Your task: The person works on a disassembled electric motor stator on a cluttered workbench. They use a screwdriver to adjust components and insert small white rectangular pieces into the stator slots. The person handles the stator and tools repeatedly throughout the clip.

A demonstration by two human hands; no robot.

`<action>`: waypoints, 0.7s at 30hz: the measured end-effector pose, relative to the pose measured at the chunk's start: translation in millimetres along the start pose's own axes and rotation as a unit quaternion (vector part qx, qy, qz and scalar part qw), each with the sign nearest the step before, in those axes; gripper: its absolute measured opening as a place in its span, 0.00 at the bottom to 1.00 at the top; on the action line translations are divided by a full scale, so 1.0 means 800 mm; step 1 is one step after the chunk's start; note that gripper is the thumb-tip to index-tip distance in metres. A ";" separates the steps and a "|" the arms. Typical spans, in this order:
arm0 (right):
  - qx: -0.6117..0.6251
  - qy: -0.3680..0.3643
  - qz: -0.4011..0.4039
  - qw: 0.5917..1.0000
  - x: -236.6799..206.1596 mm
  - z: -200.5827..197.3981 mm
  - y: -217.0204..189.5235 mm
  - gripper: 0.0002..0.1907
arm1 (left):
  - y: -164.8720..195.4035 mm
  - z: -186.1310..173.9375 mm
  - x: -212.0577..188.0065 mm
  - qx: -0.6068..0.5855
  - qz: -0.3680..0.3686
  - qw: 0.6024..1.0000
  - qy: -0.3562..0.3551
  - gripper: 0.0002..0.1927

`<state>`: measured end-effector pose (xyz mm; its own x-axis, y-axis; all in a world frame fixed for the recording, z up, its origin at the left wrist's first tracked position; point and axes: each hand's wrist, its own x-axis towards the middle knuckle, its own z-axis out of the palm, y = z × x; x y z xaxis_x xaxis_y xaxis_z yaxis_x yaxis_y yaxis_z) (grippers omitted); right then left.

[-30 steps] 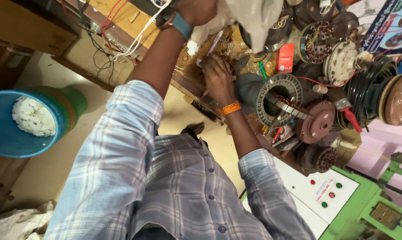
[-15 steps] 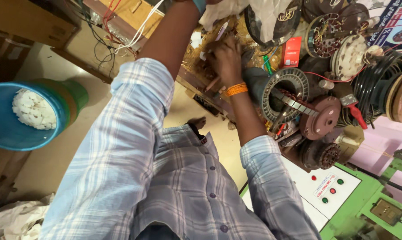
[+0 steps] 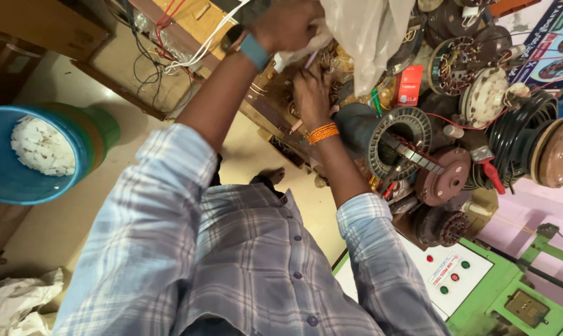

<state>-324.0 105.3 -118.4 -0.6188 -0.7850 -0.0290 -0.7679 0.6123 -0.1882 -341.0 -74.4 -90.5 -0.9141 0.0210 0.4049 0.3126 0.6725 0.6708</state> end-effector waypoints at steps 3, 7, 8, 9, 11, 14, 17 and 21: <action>0.040 0.023 -0.011 0.999 0.001 -0.002 0.000 0.14 | 0.012 -0.012 -0.044 -0.089 0.036 0.993 0.062 0.16; 0.188 0.036 0.057 0.980 0.013 -0.008 -0.002 0.14 | 0.033 -0.023 -0.111 -0.097 -0.060 0.986 0.125 0.19; 0.237 0.059 0.044 0.969 0.012 -0.012 -0.005 0.15 | 0.041 -0.023 -0.124 -0.144 -0.119 0.975 0.117 0.20; 0.285 0.084 0.031 0.954 0.010 -0.018 -0.008 0.17 | 0.047 -0.023 -0.135 -0.190 -0.177 0.960 0.107 0.22; 0.360 0.037 0.088 0.928 -0.004 -0.034 -0.018 0.20 | 0.062 -0.017 -0.154 -0.251 -0.229 0.935 0.105 0.17; 0.407 -0.030 0.182 0.894 -0.051 -0.061 -0.035 0.31 | 0.090 0.000 -0.178 -0.285 -0.278 0.914 0.072 0.13; 0.398 -0.001 0.138 0.907 -0.088 -0.075 -0.040 0.34 | 0.111 0.015 -0.188 -0.237 -0.240 0.940 0.051 0.11; 0.541 0.075 0.114 0.830 -0.135 -0.076 -0.030 0.17 | 0.139 0.029 -0.191 -0.473 -0.337 0.814 0.004 0.04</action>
<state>-248.7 180.7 -51.2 -0.8036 -0.5899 -0.0788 -0.0793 0.2374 -0.9682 -172.5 14.1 -92.2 -0.9598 -0.1250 -0.2515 -0.1965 -0.3409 0.9193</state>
